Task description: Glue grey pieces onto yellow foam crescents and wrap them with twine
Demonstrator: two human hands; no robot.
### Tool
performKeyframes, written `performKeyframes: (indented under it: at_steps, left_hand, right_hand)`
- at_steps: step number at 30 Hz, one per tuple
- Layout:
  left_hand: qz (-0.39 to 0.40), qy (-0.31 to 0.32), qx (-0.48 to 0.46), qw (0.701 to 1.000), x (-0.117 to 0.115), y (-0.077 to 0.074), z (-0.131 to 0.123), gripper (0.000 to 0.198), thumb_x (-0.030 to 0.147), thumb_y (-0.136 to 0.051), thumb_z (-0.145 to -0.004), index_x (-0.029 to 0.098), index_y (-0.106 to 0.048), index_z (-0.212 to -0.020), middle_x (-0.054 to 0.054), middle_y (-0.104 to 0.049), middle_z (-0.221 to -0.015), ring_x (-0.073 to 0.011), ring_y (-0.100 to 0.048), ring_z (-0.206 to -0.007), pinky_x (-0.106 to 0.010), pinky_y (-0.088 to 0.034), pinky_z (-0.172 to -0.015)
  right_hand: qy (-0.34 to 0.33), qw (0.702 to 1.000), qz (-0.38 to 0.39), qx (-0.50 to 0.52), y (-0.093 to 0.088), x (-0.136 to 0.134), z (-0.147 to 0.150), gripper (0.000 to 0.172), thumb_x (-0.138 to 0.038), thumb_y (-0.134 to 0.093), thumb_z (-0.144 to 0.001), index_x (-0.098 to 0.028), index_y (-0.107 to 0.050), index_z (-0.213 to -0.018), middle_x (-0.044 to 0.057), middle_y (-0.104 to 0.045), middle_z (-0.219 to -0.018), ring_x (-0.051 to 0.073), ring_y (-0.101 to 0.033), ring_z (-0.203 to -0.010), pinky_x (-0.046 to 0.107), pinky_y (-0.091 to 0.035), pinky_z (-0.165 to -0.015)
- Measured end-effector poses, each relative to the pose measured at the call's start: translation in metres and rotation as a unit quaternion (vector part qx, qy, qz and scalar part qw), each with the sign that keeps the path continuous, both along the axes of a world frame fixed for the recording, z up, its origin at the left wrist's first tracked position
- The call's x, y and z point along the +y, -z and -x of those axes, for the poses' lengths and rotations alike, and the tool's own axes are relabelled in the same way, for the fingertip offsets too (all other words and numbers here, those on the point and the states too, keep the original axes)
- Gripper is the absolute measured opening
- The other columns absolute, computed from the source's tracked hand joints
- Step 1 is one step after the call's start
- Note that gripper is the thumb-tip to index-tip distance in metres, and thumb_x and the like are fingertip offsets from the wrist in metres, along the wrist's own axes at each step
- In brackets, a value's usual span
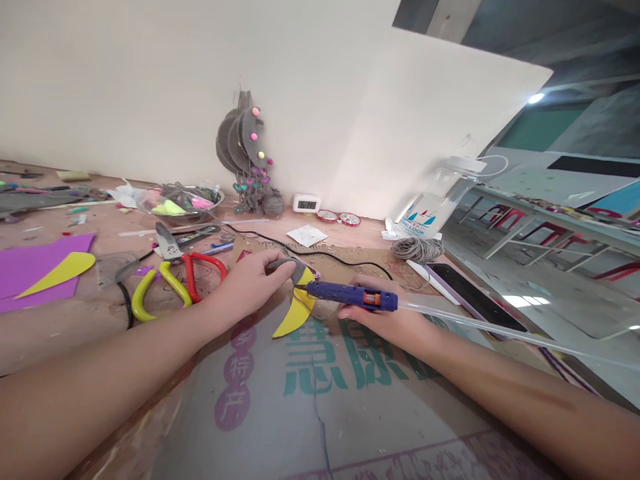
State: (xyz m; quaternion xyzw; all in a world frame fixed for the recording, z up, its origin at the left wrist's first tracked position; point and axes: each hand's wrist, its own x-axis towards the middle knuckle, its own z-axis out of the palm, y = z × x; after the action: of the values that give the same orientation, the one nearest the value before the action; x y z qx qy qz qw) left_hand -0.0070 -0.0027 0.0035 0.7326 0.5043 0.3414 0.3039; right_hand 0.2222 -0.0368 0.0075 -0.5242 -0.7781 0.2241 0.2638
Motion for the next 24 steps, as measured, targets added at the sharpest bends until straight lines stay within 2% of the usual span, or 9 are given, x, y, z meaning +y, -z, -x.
performKeyframes:
  at_steps: [7, 13, 24]
  left_hand:
    - [-0.006, -0.001, 0.009, 1.0, 0.0008, 0.0018, 0.0018, 0.026, 0.04, -0.042, -0.081, 0.02, -0.047, -0.065, 0.006, -0.046, -0.052, -0.0086, -0.042, -0.045, -0.019, -0.028, -0.043]
    - [0.004, -0.005, 0.007, 1.0, -0.0001, 0.0002, 0.0011, 0.026, 0.04, -0.042, -0.081, 0.02, -0.048, -0.067, 0.006, -0.046, -0.053, -0.0082, -0.041, -0.044, -0.019, -0.029, -0.043]
    - [0.011, -0.004, 0.006, 1.0, -0.0005, -0.0021, 0.0005, 0.026, 0.041, -0.042, -0.079, 0.019, -0.051, -0.069, 0.005, -0.048, -0.055, -0.0088, -0.041, -0.045, -0.02, -0.03, -0.043]
  right_hand:
    - [0.013, 1.0, -0.001, 0.001, 0.0005, -0.0008, -0.0008, 0.036, -0.052, -0.065, -0.068, -0.018, -0.053, -0.067, -0.004, -0.046, -0.057, 0.01, -0.04, -0.054, 0.022, -0.027, -0.047]
    - [0.015, 1.0, 0.011, 0.016, 0.0025, -0.0007, -0.003, 0.033, -0.048, -0.066, -0.069, -0.018, -0.054, -0.07, -0.003, -0.054, -0.061, 0.011, -0.047, -0.057, 0.022, -0.034, -0.051]
    - [0.023, 0.999, 0.003, 0.029, 0.0029, -0.0012, -0.0019, 0.034, -0.049, -0.066, -0.067, -0.017, -0.055, -0.069, -0.002, -0.053, -0.059, 0.011, -0.046, -0.055, 0.022, -0.033, -0.048]
